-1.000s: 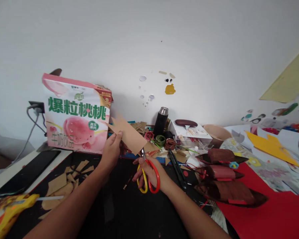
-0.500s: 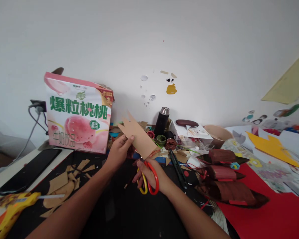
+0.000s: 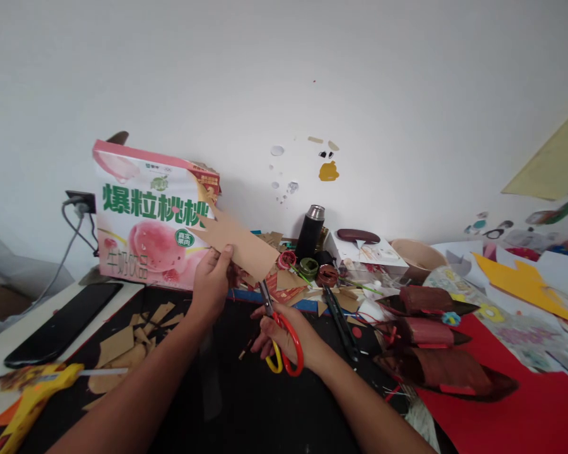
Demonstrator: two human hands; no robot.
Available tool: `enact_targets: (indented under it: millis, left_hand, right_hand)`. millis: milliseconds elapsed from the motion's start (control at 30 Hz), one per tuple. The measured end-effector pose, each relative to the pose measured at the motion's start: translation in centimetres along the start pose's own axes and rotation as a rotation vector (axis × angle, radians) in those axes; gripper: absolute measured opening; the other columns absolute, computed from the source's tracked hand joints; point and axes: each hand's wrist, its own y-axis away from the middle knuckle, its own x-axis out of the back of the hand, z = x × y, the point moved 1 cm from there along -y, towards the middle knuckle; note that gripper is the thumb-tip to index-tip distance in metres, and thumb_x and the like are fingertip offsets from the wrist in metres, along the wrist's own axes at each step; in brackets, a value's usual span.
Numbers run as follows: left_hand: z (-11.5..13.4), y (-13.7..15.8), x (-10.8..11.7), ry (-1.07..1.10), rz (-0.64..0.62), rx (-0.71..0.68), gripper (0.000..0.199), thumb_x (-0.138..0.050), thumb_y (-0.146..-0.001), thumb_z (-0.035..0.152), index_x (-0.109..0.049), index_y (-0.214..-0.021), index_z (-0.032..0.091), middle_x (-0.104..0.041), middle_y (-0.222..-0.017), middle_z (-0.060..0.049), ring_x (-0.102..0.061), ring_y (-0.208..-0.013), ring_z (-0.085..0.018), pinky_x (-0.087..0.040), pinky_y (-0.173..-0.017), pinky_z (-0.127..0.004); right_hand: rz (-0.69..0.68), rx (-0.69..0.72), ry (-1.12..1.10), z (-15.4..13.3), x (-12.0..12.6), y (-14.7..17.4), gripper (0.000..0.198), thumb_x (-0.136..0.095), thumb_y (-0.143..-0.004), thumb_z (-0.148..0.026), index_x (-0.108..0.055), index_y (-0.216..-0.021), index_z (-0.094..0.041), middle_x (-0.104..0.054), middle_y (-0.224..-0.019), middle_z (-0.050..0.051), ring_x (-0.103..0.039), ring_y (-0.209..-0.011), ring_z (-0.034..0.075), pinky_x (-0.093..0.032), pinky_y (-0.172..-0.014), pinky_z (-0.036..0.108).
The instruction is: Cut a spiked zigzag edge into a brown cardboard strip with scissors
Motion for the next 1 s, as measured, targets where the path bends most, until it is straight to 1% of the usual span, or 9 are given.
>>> enact_targets:
  millis: [100,167,300,433,567,700,767,867,1000]
  left_hand:
    - [-0.2,-0.7,0.5,0.066,0.070,-0.001,0.037,-0.073,-0.088,0.047,-0.049,-0.073,0.023,-0.051,-0.051,0.007,-0.045,-0.037,-0.010,-0.037,-0.038,-0.021]
    - [0.0,-0.9,0.6,0.083,0.094,-0.019,0.038,-0.075,-0.087,0.045,-0.048,-0.071,0.023,-0.048,-0.050,0.008,-0.045,-0.036,-0.009,-0.037,-0.037,-0.021]
    - [0.4,-1.0,0.7,0.069,0.081,-0.035,0.038,-0.075,-0.087,0.045,-0.049,-0.071,0.023,-0.048,-0.050,0.008,-0.044,-0.036,-0.009,-0.037,-0.037,-0.020]
    - [0.4,-1.1,0.9,0.066,0.074,-0.040,0.037,-0.074,-0.087,0.043,-0.047,-0.072,0.023,-0.046,-0.049,0.009,-0.041,-0.034,-0.008,-0.033,-0.035,-0.019]
    - [0.4,-1.5,1.2,0.109,0.109,-0.043,0.034,-0.073,-0.086,0.039,-0.045,-0.075,0.024,-0.043,-0.049,0.011,-0.038,-0.033,-0.007,-0.029,-0.034,-0.018]
    - [0.6,-1.9,1.4,0.117,0.141,-0.027,0.037,-0.074,-0.084,0.041,-0.043,-0.073,0.023,-0.042,-0.049,0.012,-0.033,-0.033,-0.005,-0.025,-0.034,-0.017]
    - [0.7,-1.9,1.4,0.107,0.138,-0.031,0.039,-0.075,-0.083,0.042,-0.043,-0.071,0.024,-0.041,-0.049,0.012,-0.032,-0.033,-0.005,-0.023,-0.034,-0.017]
    - [0.8,-1.6,1.3,0.062,0.103,-0.047,0.039,-0.074,-0.084,0.044,-0.042,-0.071,0.024,-0.039,-0.047,0.012,-0.032,-0.033,-0.005,-0.023,-0.034,-0.018]
    - [0.9,-1.1,0.9,0.011,0.039,-0.064,0.035,-0.073,-0.086,0.042,-0.045,-0.073,0.024,-0.040,-0.047,0.011,-0.034,-0.034,-0.006,-0.025,-0.034,-0.019]
  right_hand:
    - [-0.017,0.015,0.002,0.0,0.1,0.0,0.085,-0.068,-0.075,-0.089,-0.058,-0.118,-0.016,-0.071,-0.072,0.003,-0.070,-0.057,0.018,-0.050,-0.054,0.025]
    - [-0.026,0.019,-0.001,0.2,0.1,-0.1,0.085,-0.070,-0.075,-0.088,-0.058,-0.118,-0.016,-0.070,-0.072,0.003,-0.071,-0.059,0.018,-0.050,-0.054,0.026]
    - [-0.050,0.011,0.016,0.4,0.0,0.0,0.084,-0.072,-0.077,-0.085,-0.059,-0.122,-0.015,-0.071,-0.075,0.004,-0.071,-0.062,0.019,-0.053,-0.057,0.027]
    - [-0.079,0.013,0.039,0.2,0.0,0.3,0.085,-0.071,-0.079,-0.084,-0.060,-0.127,-0.014,-0.073,-0.081,0.006,-0.070,-0.063,0.018,-0.055,-0.061,0.029]
    - [-0.083,0.010,0.059,-0.2,-0.1,0.5,0.088,-0.071,-0.078,-0.085,-0.061,-0.129,-0.013,-0.074,-0.083,0.007,-0.070,-0.064,0.018,-0.055,-0.062,0.029]
    - [-0.025,-0.025,0.071,-0.3,-0.4,0.5,0.086,-0.070,-0.077,-0.086,-0.062,-0.125,-0.014,-0.073,-0.079,0.005,-0.068,-0.060,0.016,-0.054,-0.060,0.028]
    - [-0.002,-0.040,0.075,-0.4,-0.5,0.6,0.087,-0.069,-0.076,-0.088,-0.062,-0.123,-0.015,-0.072,-0.077,0.004,-0.066,-0.055,0.015,-0.053,-0.056,0.027]
    - [-0.005,-0.061,0.086,-0.7,-0.6,0.7,0.088,-0.069,-0.074,-0.089,-0.061,-0.122,-0.015,-0.070,-0.074,0.001,-0.061,-0.047,0.013,-0.049,-0.047,0.025]
    - [-0.007,-0.057,0.111,-1.1,-0.7,0.9,0.081,-0.069,-0.079,-0.085,-0.061,-0.119,-0.016,-0.070,-0.070,0.000,-0.057,-0.043,0.012,-0.045,-0.042,0.023]
